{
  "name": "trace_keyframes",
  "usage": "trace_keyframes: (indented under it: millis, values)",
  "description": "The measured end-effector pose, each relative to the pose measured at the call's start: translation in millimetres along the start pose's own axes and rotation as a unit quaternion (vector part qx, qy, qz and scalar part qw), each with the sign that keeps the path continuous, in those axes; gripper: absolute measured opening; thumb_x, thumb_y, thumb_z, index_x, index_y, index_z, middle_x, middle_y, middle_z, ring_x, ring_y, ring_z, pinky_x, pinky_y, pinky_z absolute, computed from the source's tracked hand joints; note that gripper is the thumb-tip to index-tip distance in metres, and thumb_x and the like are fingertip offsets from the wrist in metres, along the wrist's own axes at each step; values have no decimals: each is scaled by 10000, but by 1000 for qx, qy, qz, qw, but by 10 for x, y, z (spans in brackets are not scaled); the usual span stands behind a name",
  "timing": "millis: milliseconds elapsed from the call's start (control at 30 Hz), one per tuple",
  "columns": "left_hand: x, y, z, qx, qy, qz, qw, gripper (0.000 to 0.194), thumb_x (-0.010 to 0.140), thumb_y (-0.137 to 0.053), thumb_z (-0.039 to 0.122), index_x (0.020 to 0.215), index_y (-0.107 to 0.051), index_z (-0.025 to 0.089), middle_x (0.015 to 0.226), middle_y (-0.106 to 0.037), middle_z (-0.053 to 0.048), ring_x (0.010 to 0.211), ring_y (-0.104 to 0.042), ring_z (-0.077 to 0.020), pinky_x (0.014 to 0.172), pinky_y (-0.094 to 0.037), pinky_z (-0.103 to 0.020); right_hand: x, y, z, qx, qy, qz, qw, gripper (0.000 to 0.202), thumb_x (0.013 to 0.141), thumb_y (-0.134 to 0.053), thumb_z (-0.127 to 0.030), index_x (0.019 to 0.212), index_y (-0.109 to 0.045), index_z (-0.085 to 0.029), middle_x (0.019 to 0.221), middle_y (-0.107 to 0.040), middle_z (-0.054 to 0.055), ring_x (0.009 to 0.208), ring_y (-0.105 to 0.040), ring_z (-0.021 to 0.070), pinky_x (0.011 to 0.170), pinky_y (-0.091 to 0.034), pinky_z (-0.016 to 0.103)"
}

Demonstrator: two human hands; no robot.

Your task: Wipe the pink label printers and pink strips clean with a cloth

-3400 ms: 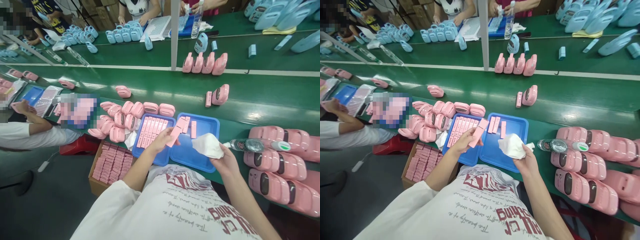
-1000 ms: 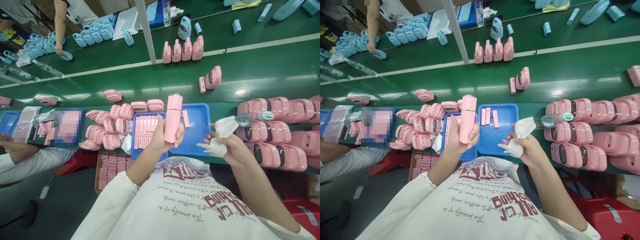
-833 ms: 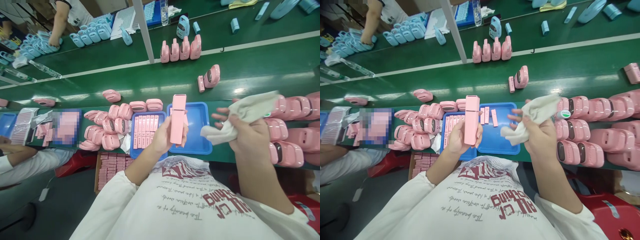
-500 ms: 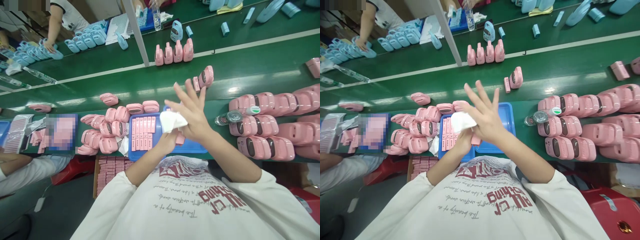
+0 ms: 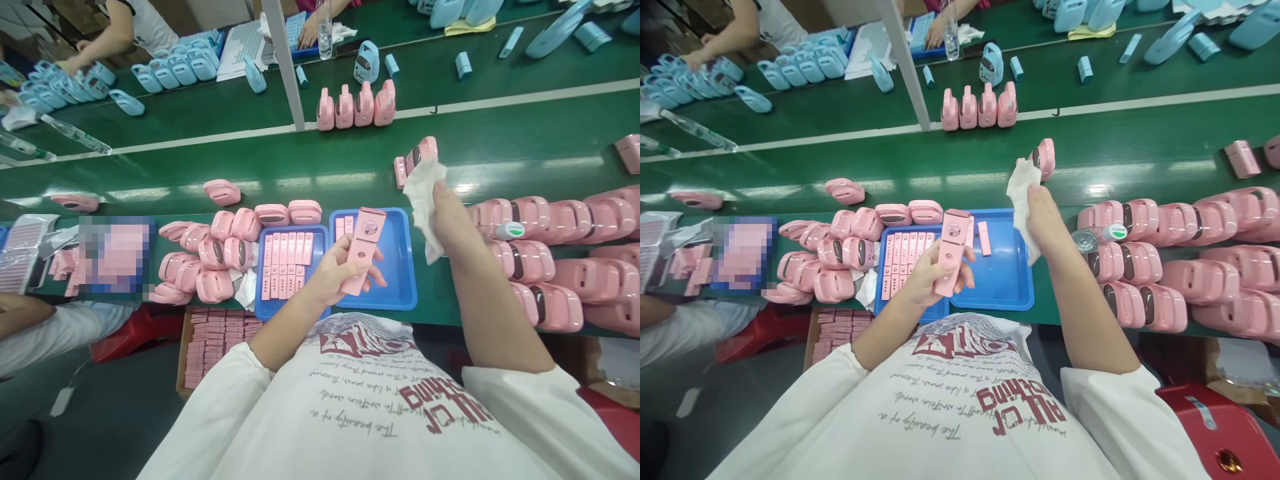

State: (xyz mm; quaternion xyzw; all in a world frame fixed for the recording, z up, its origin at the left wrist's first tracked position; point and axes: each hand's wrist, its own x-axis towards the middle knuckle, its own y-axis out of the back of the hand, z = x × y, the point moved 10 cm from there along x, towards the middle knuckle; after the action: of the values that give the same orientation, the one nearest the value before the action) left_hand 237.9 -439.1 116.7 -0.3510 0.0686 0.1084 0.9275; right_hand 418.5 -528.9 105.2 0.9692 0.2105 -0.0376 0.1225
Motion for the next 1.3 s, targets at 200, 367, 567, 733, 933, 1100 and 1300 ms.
trace_keyframes:
  millis: [200,367,567,733,933,1100,1300]
  values:
    - [25,-57,32,12,-14,-14,1000,570,755,-562,663,1049,-521,177,891,-672,-63,477,-564,-86,413,-417,-205,-218,-47,-174,17,97,-24,995,258,868,-542,-428,997,-643,-228,862,-661,42,765,-616,195,731,-514,386]
    - [32,-56,-89,-37,23,0,999,830,713,-331,842,1118,-580,161,848,-661,-80,517,-576,-124,433,-434,-234,-882,-209,-900,-104,370,2,923,340,885,-541,-375,1206,-622,-296,1364,-497,63,1168,-541,264,925,-484,401]
    - [1,71,-60,-80,27,72,994,918,736,-159,849,1208,-566,174,815,-674,-93,718,-637,-196,515,-443,-251,-1612,-717,-969,-221,563,-67,793,354,881,-562,-384,1200,-631,-246,1264,-615,67,720,-595,161,576,-482,306]
    - [-1,114,-130,-101,38,59,992,948,712,-128,868,1086,-611,143,638,-616,-55,579,-601,-172,496,-434,-252,-1640,-667,-942,-194,611,-108,760,294,875,-579,-379,1134,-666,-272,1160,-672,25,533,-473,115,472,-398,292]
    - [46,102,-163,-76,48,48,995,907,714,-149,867,917,-641,133,549,-570,-34,425,-520,-135,403,-387,-240,-1379,-628,-899,-226,539,-49,810,261,894,-522,-408,1002,-720,-276,1122,-687,38,561,-534,132,488,-419,308]
    - [50,23,-165,-119,71,18,990,898,758,-164,832,955,-653,105,561,-597,-49,410,-523,-135,386,-382,-239,-1660,-489,-872,-115,616,-68,776,213,884,-531,-330,968,-716,-268,996,-728,32,631,-622,149,501,-483,292]
    - [45,-21,-128,-126,74,-10,989,783,827,-204,753,919,-650,116,796,-689,-116,317,-432,-81,289,-259,-218,-872,364,-227,171,203,188,946,333,908,-479,-432,735,-695,-246,605,-604,-2,530,-552,150,574,-489,312]
